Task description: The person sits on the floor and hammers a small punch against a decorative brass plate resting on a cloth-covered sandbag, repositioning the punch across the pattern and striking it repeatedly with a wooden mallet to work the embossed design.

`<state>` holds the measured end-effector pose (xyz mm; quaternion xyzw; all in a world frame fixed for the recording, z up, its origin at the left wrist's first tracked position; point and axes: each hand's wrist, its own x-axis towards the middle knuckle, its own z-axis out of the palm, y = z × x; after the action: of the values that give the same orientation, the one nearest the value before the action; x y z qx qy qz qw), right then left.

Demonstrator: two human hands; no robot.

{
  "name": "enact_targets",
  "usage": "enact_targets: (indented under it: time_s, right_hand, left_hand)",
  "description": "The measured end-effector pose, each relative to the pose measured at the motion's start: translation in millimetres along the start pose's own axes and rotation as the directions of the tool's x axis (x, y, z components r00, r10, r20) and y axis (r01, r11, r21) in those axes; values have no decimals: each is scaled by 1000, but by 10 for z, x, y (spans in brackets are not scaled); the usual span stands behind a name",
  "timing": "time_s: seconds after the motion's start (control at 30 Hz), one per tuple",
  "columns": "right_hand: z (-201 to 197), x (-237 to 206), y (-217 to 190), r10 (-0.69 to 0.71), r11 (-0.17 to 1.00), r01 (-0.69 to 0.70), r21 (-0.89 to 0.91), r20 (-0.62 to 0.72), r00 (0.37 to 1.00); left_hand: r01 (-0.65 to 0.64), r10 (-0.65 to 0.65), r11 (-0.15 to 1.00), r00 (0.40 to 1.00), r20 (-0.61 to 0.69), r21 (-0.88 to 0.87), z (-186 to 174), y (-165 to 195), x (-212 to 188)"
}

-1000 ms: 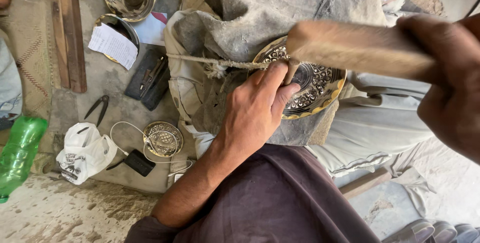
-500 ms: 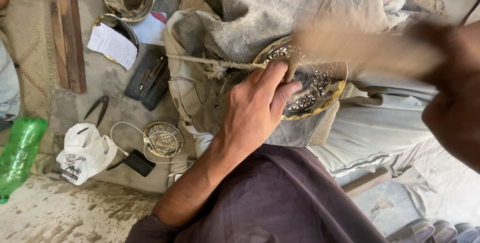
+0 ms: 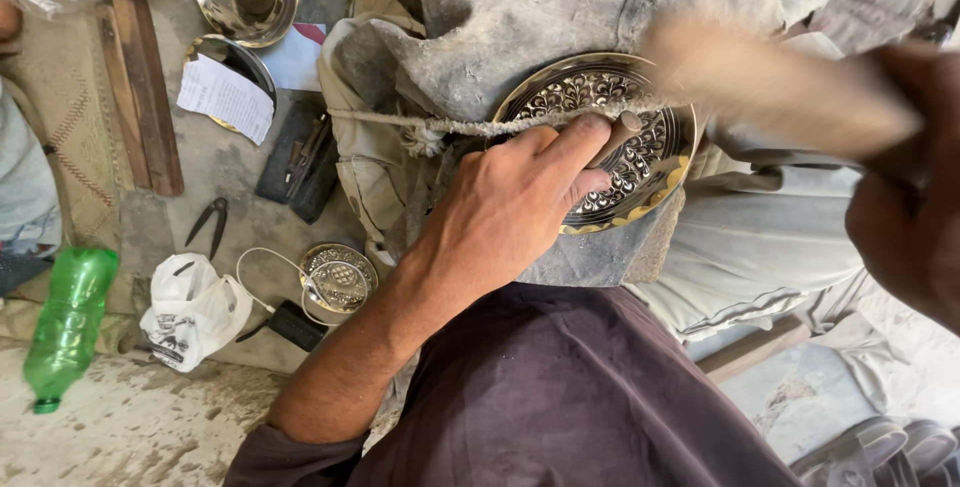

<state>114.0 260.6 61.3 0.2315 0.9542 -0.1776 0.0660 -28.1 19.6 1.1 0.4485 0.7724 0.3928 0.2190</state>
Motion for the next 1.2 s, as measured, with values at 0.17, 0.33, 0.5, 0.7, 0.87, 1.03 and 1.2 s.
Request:
enact_targets:
  time_s: [0.17, 0.33, 0.5, 0.7, 0.87, 1.03, 1.2]
  right_hand:
    - [26, -114, -1, 41, 999, -41, 15, 23, 999]
    - [16, -180, -60, 71, 997, -71, 28, 30, 997]
    - [-26, -192, -63, 32, 999, -32, -9, 33, 999]
    - [-71, -218, -146, -188, 953, 183, -240, 2, 982]
    - [-70, -270, -213, 170, 973, -159, -167, 50, 984]
    - [-57, -259, -219, 123, 992, -122, 29, -43, 991]
    - [-73, -150, -243, 383, 712, -299, 635, 6, 924]
  left_hand:
    - [-44, 44, 999, 998, -36, -7, -42, 43, 18]
    - [30, -31, 998, 999, 16, 55, -157, 106, 42]
    - [39, -42, 998, 998, 46, 59, -238, 142, 75]
    - [5, -8, 998, 998, 55, 60, -268, 127, 100]
    - [54, -59, 998, 991, 123, 42, -264, 107, 116]
    - [21, -28, 997, 996, 86, 77, -264, 87, 97]
    - [-46, 48, 995, 998, -32, 84, -241, 51, 119]
